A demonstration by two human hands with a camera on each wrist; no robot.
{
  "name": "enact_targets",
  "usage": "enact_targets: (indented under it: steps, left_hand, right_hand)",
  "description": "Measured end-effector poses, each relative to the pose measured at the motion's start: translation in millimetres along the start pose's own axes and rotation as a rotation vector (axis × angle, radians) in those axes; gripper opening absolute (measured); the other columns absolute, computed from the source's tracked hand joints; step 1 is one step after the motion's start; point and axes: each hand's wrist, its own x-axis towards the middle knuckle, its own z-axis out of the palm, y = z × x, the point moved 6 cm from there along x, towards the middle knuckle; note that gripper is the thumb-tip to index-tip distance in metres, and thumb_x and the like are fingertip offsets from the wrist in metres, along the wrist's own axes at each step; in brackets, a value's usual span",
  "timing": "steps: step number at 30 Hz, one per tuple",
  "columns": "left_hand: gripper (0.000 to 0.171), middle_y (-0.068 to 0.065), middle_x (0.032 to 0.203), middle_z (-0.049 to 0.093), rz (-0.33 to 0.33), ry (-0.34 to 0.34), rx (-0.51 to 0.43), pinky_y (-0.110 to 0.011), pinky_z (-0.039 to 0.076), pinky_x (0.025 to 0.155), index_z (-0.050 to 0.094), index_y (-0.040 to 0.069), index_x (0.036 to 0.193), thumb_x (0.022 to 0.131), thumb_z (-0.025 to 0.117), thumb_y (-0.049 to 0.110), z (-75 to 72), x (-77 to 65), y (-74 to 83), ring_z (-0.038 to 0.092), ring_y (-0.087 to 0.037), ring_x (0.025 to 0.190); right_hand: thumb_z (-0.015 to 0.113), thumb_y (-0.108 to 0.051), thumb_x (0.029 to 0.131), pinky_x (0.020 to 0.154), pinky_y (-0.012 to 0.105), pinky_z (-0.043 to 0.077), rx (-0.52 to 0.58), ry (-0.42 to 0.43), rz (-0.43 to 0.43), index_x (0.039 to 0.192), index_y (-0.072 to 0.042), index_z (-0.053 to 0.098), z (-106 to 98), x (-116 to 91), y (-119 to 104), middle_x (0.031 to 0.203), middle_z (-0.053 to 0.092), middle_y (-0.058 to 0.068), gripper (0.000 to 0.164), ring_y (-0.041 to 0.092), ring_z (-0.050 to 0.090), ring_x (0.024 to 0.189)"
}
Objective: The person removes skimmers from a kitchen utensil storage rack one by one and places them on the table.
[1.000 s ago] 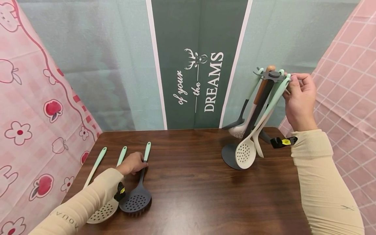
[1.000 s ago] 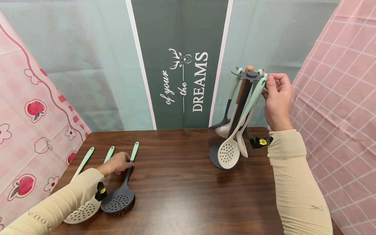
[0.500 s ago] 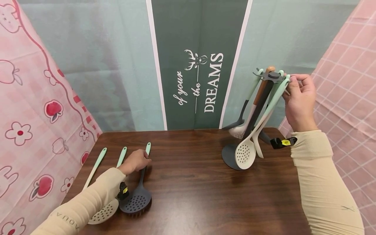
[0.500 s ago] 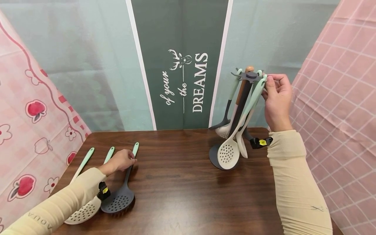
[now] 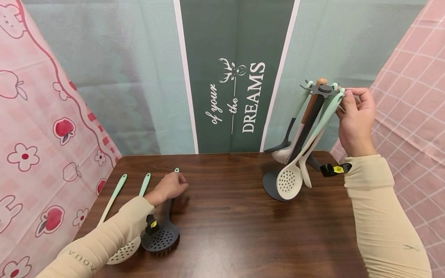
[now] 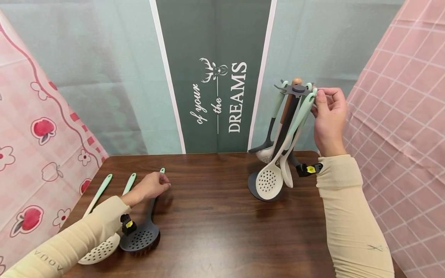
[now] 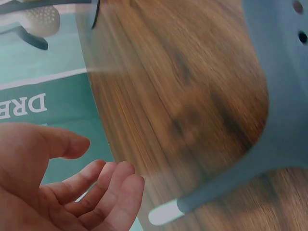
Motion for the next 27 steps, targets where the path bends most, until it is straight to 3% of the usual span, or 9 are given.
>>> enact_targets:
  steps: [8, 21, 27]
  left_hand:
    - [0.011, -0.004, 0.086, 0.065, 0.059, 0.017, -0.028, -0.036, 0.051, 0.068, 0.068, 0.004, 0.098, 0.098, 0.065, 0.015, 3.6, 2.5, 22.7, 0.058, -0.016, 0.072]
    - [0.008, -0.001, 0.081, 0.066, 0.155, 0.035, -0.095, -0.031, 0.05, 0.064, 0.069, 0.007, 0.095, 0.097, 0.067, 0.014, 2.9, 7.5, 56.5, 0.058, -0.013, 0.069]
    - [0.007, 0.0, 0.085, 0.067, 0.266, 0.051, -0.14, -0.029, 0.051, 0.068, 0.071, 0.008, 0.096, 0.096, 0.067, 0.014, -2.7, 13.6, 88.8, 0.06, -0.012, 0.075]
  right_hand:
    - [0.069, 0.002, 0.094, 0.067, 0.025, 0.058, -0.042, 0.03, -0.036, 0.096, 0.009, 0.059, -1, 0, -1, 0.098, 0.071, 0.021, 0.012, 0.023, 0.072, 0.079]
    - [0.07, 0.005, 0.092, 0.065, 0.025, 0.057, -0.038, 0.043, -0.066, 0.095, 0.009, 0.059, -1, -1, -2, 0.098, 0.071, 0.022, 0.012, 0.022, 0.071, 0.079]
    - [0.071, 0.004, 0.091, 0.065, 0.024, 0.057, -0.048, 0.043, -0.061, 0.095, 0.009, 0.059, -1, 0, -4, 0.099, 0.071, 0.022, 0.013, 0.023, 0.071, 0.081]
